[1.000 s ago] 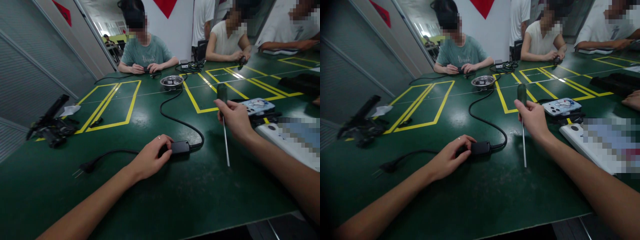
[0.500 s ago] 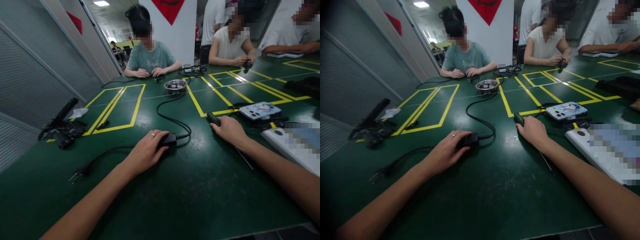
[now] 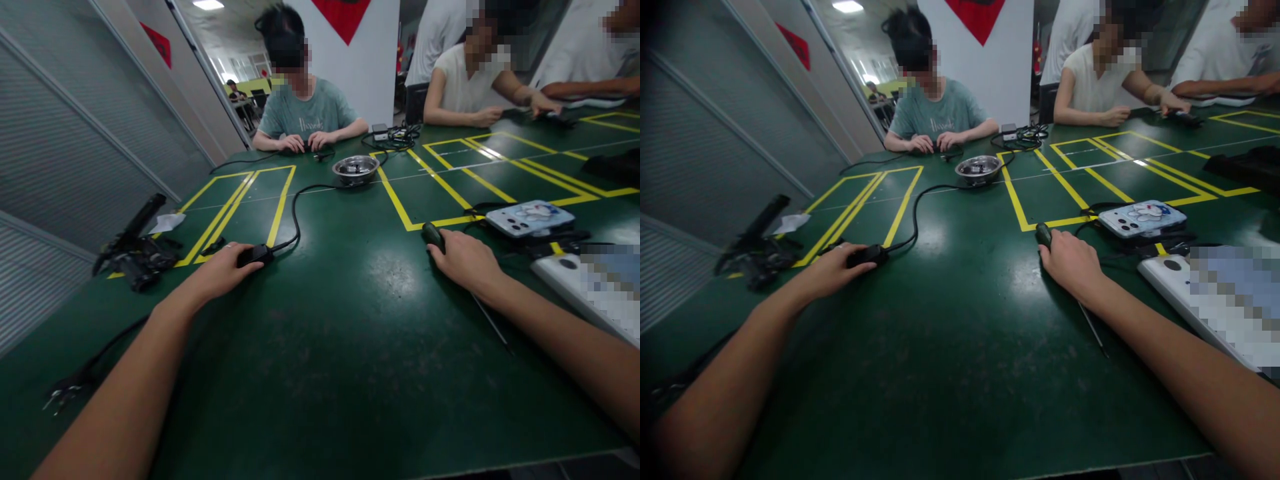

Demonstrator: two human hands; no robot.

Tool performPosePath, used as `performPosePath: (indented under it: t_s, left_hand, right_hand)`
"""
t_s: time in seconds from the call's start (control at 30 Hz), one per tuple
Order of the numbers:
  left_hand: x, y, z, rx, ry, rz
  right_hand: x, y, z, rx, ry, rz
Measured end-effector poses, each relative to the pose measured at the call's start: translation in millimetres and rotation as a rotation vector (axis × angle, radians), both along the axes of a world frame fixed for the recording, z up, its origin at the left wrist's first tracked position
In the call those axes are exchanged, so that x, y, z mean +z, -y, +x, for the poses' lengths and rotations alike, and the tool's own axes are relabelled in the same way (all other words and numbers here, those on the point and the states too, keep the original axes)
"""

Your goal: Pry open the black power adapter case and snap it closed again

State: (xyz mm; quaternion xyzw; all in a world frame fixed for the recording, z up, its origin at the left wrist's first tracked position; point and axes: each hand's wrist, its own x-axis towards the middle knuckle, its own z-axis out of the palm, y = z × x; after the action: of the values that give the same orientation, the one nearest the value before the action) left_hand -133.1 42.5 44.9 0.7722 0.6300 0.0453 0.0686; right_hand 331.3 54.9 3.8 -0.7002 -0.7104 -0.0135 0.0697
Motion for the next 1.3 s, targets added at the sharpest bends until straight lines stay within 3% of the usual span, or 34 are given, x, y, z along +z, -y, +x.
performPosePath:
  t_s: [0.43,0.7,0.83,0.9,0.97,1.1,1.3]
  left_hand:
    - [-25.6,-31,-37,0.05,-0.073,0.024]
    - [-8.2,-23,-32,0.03,-0.096,0.077]
    - [5.4,-11,7,0.021,-0.091,0.15]
    - [7.9,3,45,-0.05,-0.026,0.153]
    - [6.9,23,87,-0.185,0.11,0.132]
    - [-0.4,60,152,-0.412,0.235,0.018]
    - [-11.6,75,172,-0.439,0.269,0.013]
  right_hand:
    - [15.3,20,-13,-0.037,0.061,0.014]
    - [21.3,25,-13,-0.009,0.02,0.159]
    - [26.2,29,-20,0.225,-0.213,0.317]
    - [28.3,37,-31,0.418,-0.449,0.217]
    - [28.0,50,-44,0.54,-0.697,0.018]
    - [21.1,71,-69,0.571,-1.039,-0.347]
    - [10.7,68,-78,0.538,-1.412,-0.527]
